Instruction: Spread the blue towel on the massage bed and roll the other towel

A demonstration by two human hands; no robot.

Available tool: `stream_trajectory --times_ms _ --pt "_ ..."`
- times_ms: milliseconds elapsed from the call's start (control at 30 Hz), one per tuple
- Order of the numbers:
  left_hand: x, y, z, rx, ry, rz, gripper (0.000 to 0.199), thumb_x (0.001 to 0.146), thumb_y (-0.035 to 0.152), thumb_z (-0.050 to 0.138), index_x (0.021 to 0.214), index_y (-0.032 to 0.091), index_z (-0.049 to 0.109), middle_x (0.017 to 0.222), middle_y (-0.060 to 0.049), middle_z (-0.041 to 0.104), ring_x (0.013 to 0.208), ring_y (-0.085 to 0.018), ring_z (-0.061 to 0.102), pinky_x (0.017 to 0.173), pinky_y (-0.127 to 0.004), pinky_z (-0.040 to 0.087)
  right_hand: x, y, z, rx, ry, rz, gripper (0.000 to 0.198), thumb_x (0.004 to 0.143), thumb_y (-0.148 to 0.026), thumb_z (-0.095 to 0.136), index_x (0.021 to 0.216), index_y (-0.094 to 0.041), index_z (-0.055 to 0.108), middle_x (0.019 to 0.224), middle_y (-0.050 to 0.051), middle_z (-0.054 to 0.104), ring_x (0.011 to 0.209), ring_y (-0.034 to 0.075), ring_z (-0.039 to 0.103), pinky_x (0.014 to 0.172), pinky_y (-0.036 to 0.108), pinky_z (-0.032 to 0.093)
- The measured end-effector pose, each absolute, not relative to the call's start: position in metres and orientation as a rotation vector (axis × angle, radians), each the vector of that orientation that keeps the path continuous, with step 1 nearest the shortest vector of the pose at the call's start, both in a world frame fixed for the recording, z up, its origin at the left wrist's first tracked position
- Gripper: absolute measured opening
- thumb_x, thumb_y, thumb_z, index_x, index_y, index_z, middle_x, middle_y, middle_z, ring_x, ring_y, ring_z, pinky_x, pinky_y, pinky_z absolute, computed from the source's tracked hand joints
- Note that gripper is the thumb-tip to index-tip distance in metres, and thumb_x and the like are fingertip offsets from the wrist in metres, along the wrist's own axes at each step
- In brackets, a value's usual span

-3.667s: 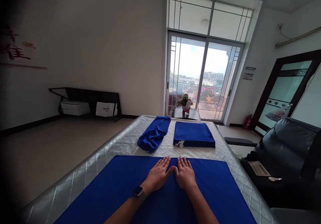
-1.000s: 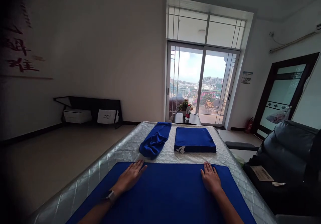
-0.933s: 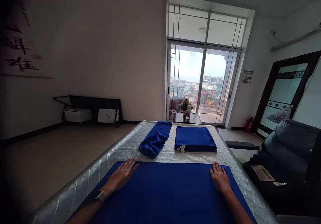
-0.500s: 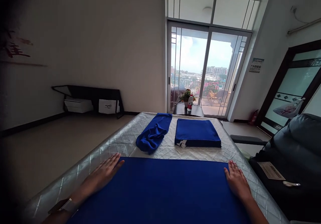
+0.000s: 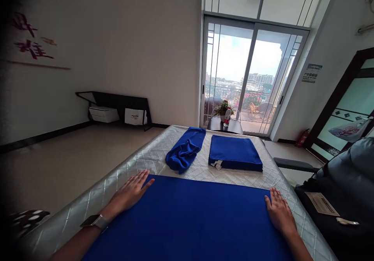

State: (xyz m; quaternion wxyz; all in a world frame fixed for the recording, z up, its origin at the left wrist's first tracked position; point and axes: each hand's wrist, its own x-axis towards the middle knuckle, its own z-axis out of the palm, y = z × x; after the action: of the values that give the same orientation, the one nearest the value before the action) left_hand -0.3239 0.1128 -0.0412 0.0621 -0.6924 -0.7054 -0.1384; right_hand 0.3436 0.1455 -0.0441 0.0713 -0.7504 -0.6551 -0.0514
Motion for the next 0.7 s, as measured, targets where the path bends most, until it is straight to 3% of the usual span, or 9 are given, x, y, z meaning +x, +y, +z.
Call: stream_trajectory --times_ms 167,333,500,700 --pt "-0.304 0.102 -0.014 -2.056 -2.222 -0.465 0.067 0.097 0.054 0.028 0.147 0.011 0.043 0.155 -0.018 0.043 0.145 -0.029 0.035 0.118 -0.05 0.028 0.331 0.132 -0.023 -2.232 -1.993 -0.255 0.071 0.094 -0.042 0.016 0.152 -0.003 0.03 0.162 0.014 0.026 0.15 0.024 0.02 0.121 0.046 0.019" --pt "-0.266 0.097 0.015 -2.014 -2.229 -0.54 0.076 0.098 0.056 0.024 0.146 0.0 0.039 0.156 -0.029 0.034 0.147 -0.038 0.028 0.117 -0.061 0.023 0.28 0.105 0.018 -2.108 -2.03 -0.404 0.063 0.096 -0.031 0.019 0.153 -0.006 0.029 0.162 0.013 0.026 0.151 0.021 0.015 0.122 0.043 0.01" --pt "-0.165 0.092 0.036 -2.327 -1.943 -0.581 0.076 0.099 0.06 0.021 0.149 0.005 0.037 0.159 -0.019 0.035 0.148 -0.028 0.029 0.121 -0.044 0.024 0.179 0.08 0.05 -1.886 -2.187 -0.126 0.063 0.1 -0.037 0.016 0.155 -0.007 0.025 0.162 0.01 0.024 0.15 0.02 0.015 0.122 0.04 0.013" --pt "-0.071 0.084 0.032 -2.527 -1.711 -0.634 0.068 0.101 0.056 0.021 0.149 0.01 0.039 0.156 -0.016 0.041 0.147 -0.025 0.033 0.121 -0.042 0.029 0.085 0.072 0.049 -1.69 -2.399 0.107 0.061 0.1 -0.036 0.02 0.156 -0.01 0.023 0.163 0.009 0.02 0.151 0.021 0.014 0.122 0.04 0.013"
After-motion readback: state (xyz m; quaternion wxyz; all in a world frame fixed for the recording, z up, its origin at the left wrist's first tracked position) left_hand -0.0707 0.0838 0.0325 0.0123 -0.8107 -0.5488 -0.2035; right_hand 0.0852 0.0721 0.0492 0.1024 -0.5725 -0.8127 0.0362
